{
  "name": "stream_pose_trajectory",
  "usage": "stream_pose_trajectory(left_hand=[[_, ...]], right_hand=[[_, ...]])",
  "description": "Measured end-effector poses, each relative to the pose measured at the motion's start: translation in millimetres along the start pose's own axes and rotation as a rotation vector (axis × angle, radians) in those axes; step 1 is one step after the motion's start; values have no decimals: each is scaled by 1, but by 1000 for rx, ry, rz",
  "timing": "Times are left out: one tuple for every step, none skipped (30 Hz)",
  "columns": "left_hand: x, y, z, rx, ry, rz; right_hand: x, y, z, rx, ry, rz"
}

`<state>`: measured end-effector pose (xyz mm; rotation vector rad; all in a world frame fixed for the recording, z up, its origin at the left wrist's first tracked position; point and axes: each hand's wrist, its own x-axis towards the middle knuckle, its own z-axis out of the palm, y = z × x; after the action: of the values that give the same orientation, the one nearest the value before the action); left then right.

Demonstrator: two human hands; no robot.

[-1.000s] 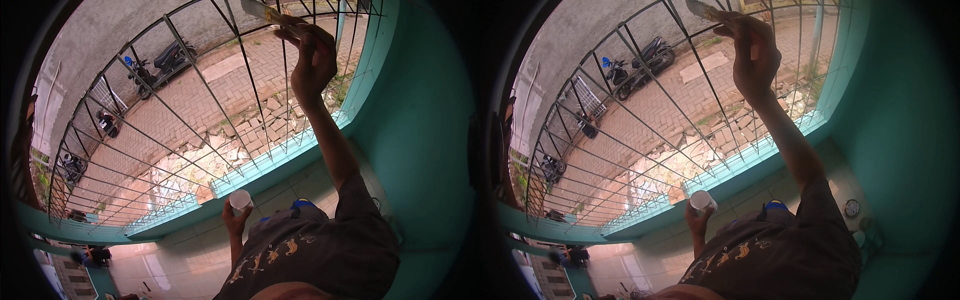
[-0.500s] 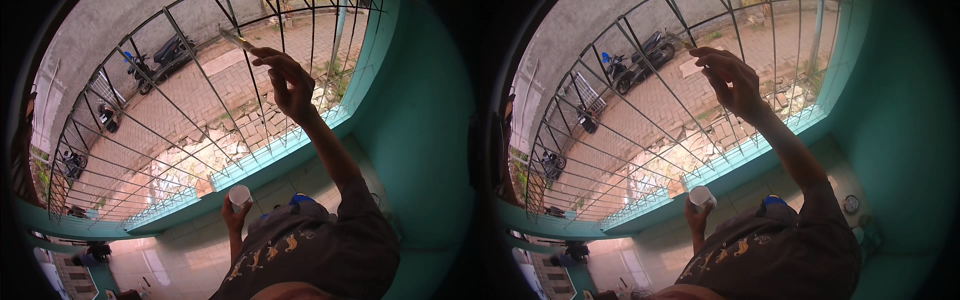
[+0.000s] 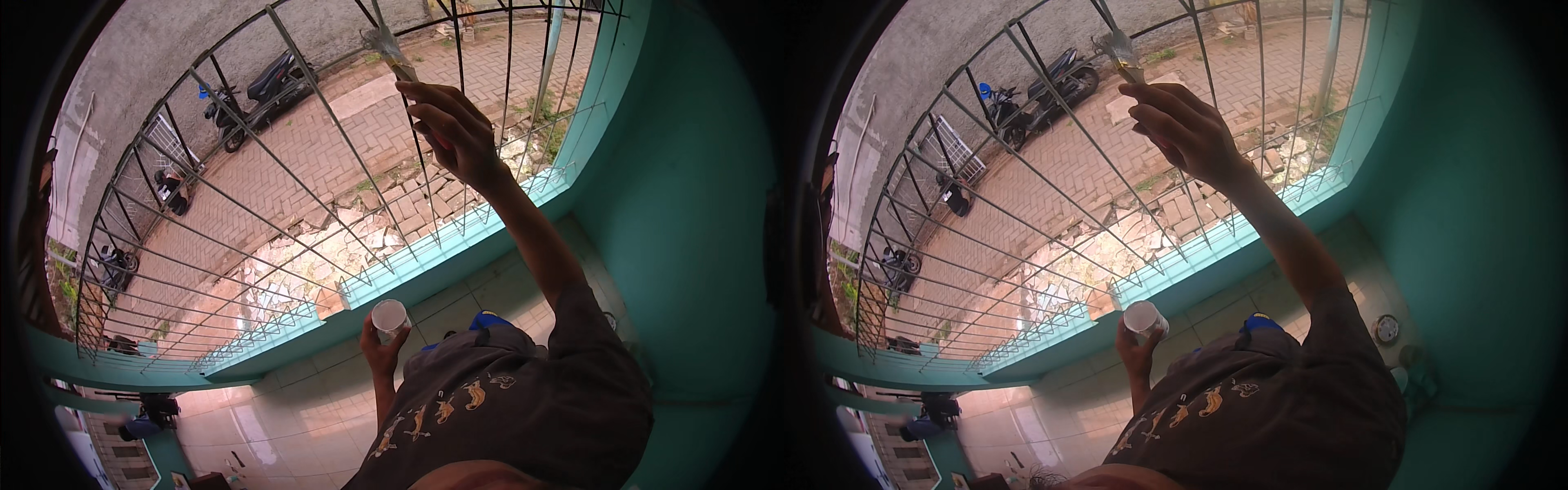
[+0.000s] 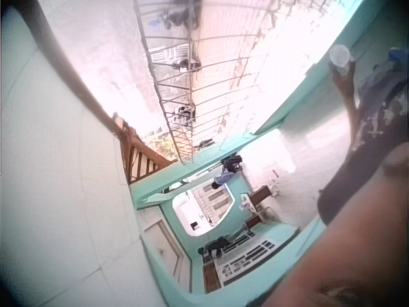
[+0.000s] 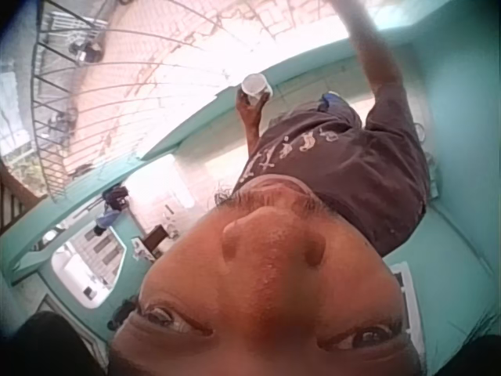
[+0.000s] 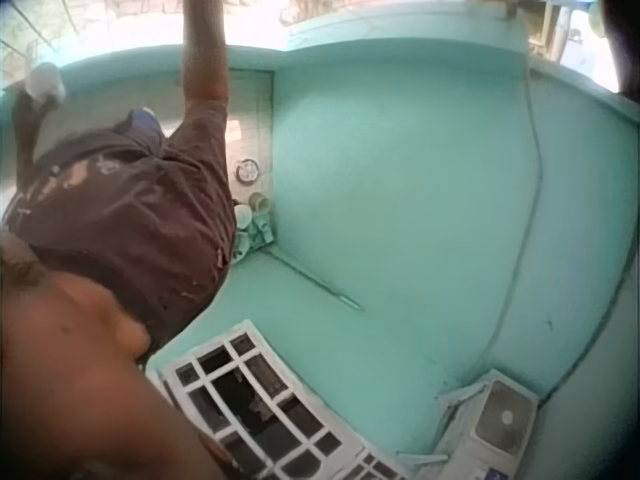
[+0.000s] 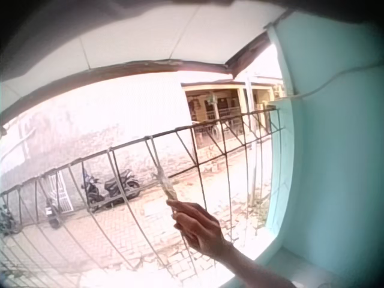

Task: The person paints a metal railing on a balcony using a paintbrush and a small container of white paint. They repeatedly dip the brush into the container and apply paint to the vertical bars of the railing.

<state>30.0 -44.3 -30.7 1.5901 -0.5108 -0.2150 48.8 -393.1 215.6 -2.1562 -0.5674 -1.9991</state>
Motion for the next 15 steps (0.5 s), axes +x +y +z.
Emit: stream_pose_trajectory(left_hand=[[-1,0,-1,4,2,-11],[-1,-1,-2,5,-1,-21],[-1,-2,-3,7,-5,-32],[-2,-3,-3,8,1,-27],[-2,-4,-4,10,7,-22],[-3,-4,-5,12,13,-17],[-4,-3,-3,13,17,-17],[-3,-1,-1,14,21,-18],[-3,1,-2,18,31,-18],[-4,1,-2,20,28,-14],[-4,2,-3,23,26,-11],[-4,1,-3,21,25,-3],[-4,0,-3,29,26,1],[-4,-1,-3,37,27,4],[-4,-2,-4,45,29,7]], right_hand=[[-8,-6,0,3,-45,3],[-14,-12,-2,0,-93,7],[-17,-17,-4,2,-98,-10],[-20,-20,-7,39,-88,30],[-24,-23,-9,76,-77,70],[-25,-24,-10,113,-66,111],[-24,-18,-10,176,-3,168],[-22,-16,-10,268,77,293],[-18,-10,-10,283,139,344],[-15,-3,-10,298,202,395],[-11,-1,-14,291,226,412],[-8,0,-17,248,214,413],[-5,1,-17,243,244,392],[-3,3,-16,239,274,371],[0,5,-15,276,300,354]])
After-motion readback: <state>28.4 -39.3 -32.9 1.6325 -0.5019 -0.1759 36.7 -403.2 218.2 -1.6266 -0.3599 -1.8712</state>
